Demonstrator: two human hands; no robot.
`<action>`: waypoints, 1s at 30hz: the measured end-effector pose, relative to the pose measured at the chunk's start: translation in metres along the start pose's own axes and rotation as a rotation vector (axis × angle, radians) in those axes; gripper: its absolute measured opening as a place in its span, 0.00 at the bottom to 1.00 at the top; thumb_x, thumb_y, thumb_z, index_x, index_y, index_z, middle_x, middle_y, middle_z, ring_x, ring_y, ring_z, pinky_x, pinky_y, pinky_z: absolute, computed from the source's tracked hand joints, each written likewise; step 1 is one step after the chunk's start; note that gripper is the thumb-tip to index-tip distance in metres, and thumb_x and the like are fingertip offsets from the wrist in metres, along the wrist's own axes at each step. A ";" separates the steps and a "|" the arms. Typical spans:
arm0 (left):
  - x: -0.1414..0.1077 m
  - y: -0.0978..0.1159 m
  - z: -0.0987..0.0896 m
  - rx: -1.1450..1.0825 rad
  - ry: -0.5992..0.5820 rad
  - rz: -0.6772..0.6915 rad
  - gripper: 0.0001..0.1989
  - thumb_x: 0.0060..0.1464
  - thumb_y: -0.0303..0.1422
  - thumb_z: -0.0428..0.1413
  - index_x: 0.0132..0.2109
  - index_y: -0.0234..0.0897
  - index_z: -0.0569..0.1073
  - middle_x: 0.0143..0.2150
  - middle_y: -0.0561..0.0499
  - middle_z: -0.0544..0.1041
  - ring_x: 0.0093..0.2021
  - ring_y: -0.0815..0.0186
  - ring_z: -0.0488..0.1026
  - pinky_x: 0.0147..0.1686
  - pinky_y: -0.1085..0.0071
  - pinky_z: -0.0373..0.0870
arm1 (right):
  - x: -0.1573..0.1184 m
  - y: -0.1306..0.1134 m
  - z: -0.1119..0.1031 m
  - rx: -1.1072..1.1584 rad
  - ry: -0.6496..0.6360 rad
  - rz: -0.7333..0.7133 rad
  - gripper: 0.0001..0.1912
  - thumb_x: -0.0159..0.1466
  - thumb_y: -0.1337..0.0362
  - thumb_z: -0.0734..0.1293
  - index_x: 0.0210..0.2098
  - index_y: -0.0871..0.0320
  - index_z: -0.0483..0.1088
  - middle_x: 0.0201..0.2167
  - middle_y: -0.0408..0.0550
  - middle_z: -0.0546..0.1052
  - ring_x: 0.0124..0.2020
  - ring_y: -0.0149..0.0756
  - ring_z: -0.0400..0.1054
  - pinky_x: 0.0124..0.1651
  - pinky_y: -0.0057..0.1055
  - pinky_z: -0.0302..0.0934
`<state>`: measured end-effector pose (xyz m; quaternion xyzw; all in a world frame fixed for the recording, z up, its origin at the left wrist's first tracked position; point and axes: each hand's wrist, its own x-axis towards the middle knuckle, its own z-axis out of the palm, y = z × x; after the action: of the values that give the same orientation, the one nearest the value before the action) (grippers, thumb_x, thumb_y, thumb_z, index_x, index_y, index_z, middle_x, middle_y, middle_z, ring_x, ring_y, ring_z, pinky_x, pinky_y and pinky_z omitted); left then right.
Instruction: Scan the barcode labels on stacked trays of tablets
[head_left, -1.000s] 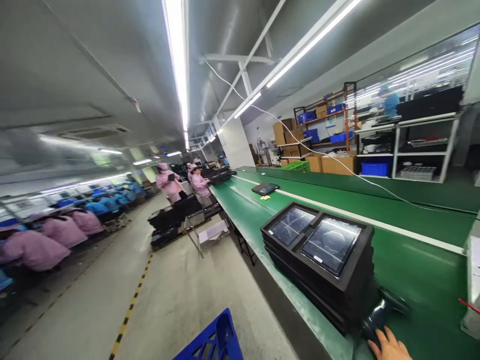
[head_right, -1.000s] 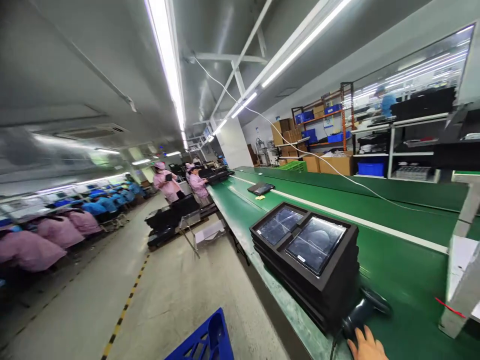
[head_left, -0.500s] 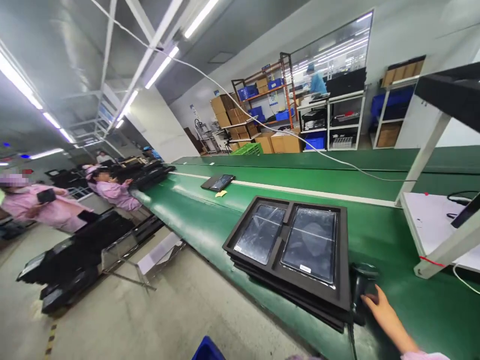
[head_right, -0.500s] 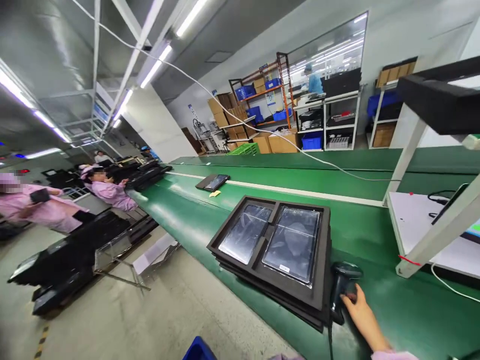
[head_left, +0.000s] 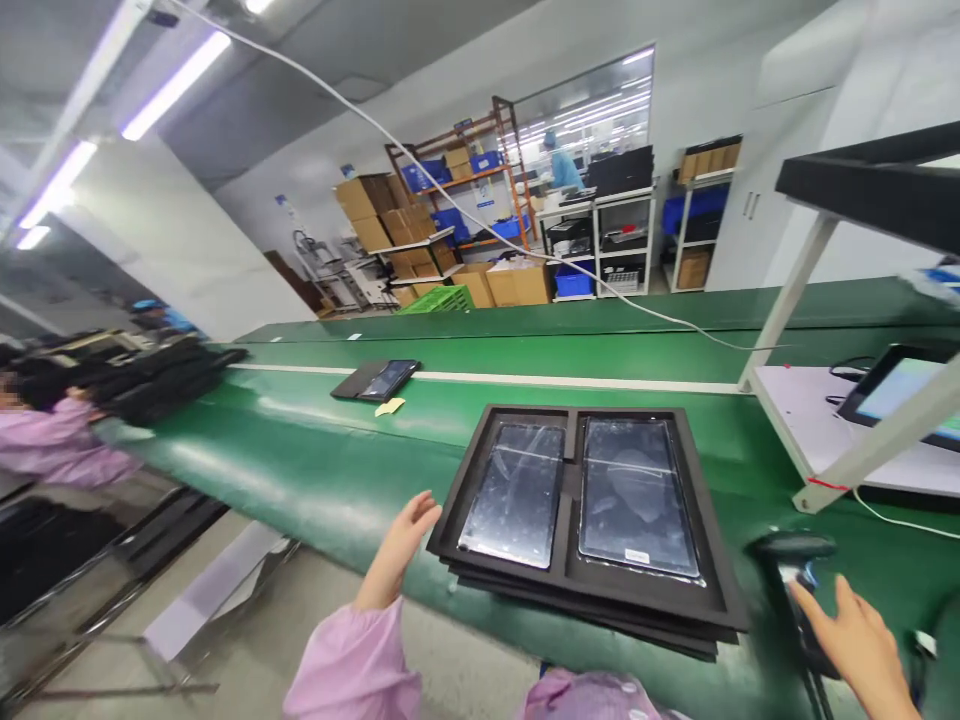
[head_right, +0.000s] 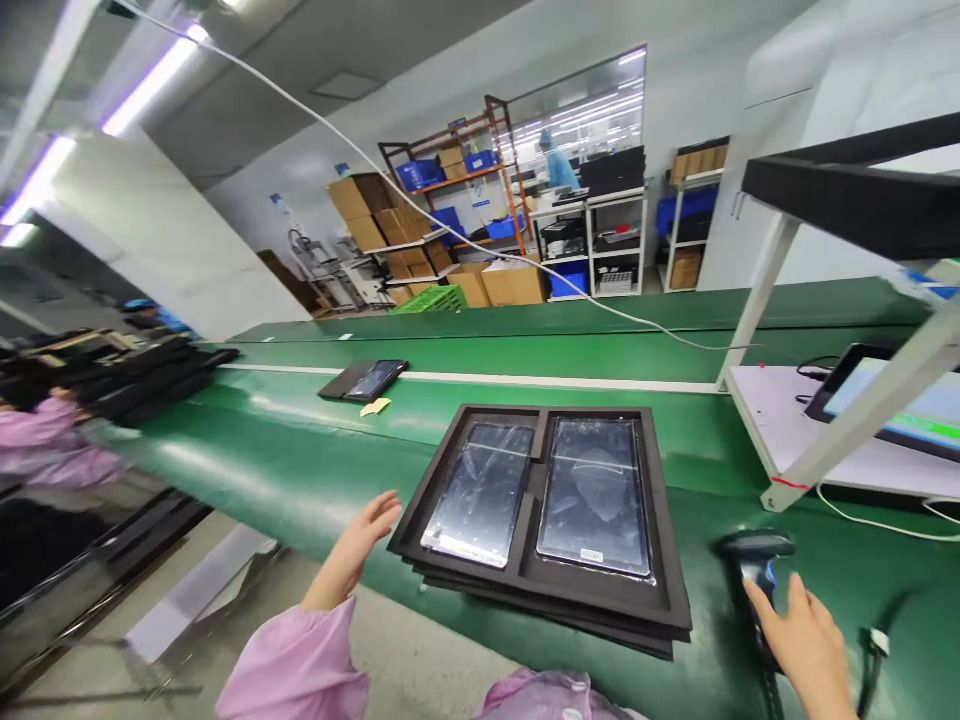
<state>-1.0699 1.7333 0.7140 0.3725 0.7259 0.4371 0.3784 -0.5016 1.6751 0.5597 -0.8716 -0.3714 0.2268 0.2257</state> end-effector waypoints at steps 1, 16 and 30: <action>0.015 -0.005 0.009 0.064 -0.092 -0.021 0.30 0.33 0.43 0.62 0.45 0.34 0.72 0.50 0.38 0.74 0.53 0.52 0.70 0.49 0.63 0.67 | -0.012 -0.017 -0.007 0.093 -0.014 -0.014 0.58 0.46 0.36 0.55 0.62 0.78 0.53 0.59 0.72 0.61 0.60 0.63 0.56 0.63 0.50 0.50; 0.075 -0.009 0.031 0.231 -0.282 0.188 0.21 0.40 0.36 0.52 0.44 0.36 0.72 0.38 0.48 0.77 0.37 0.58 0.72 0.37 0.67 0.66 | -0.061 -0.179 -0.037 0.258 -0.068 -0.344 0.24 0.50 0.64 0.61 0.46 0.58 0.74 0.39 0.47 0.78 0.41 0.45 0.70 0.46 0.36 0.61; 0.078 -0.028 0.039 -0.224 -0.439 -0.095 0.39 0.34 0.27 0.58 0.58 0.46 0.67 0.48 0.53 0.75 0.36 0.66 0.74 0.29 0.77 0.70 | -0.033 -0.178 -0.009 0.610 -0.265 -0.185 0.30 0.50 0.65 0.65 0.53 0.54 0.70 0.44 0.42 0.77 0.40 0.41 0.72 0.48 0.37 0.66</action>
<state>-1.0754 1.8057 0.6577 0.3796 0.5901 0.4051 0.5861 -0.6137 1.7590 0.6746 -0.6896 -0.3901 0.4173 0.4451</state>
